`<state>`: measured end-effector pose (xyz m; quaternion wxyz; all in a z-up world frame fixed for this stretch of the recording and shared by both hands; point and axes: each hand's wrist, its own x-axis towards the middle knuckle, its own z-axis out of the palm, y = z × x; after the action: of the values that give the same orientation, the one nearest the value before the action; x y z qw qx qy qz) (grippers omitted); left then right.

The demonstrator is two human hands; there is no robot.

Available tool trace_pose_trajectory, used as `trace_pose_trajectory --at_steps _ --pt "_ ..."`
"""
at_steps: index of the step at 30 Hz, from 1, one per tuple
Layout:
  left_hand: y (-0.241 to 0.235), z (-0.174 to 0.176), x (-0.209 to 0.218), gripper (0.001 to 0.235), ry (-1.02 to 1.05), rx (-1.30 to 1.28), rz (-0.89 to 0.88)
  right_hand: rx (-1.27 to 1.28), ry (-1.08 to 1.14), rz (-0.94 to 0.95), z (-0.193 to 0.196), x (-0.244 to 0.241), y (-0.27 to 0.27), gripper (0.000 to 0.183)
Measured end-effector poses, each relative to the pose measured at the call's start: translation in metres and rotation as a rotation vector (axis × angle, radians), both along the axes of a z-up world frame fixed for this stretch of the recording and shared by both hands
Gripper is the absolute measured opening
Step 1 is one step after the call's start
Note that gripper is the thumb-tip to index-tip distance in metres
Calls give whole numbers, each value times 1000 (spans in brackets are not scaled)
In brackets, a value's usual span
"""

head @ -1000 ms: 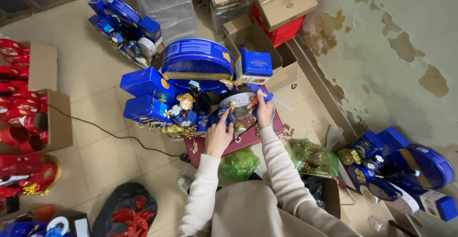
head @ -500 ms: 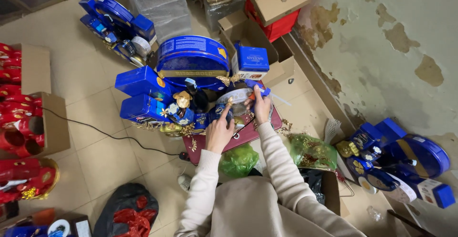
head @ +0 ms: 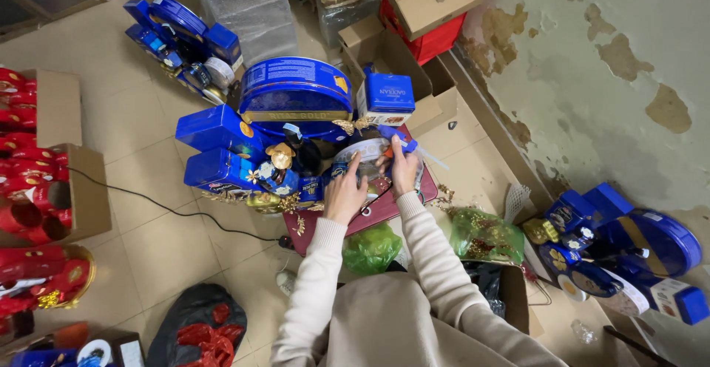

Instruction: Decorating a gift basket by attaching small gold ornaments using a hot glue gun.

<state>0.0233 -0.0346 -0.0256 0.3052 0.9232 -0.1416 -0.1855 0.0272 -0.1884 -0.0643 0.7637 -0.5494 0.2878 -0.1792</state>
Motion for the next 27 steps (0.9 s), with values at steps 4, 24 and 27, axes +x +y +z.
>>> trace_pose_trajectory --at_steps 4,24,27 --pt "-15 -35 34 62 -32 85 -60 51 -39 -33 21 -12 6 47" --pt "-17 -39 55 62 -27 83 -103 -130 60 52 -3 3 -1 40" --pt "-18 -25 56 66 -47 80 -115 -100 54 47 -3 2 -1 43"
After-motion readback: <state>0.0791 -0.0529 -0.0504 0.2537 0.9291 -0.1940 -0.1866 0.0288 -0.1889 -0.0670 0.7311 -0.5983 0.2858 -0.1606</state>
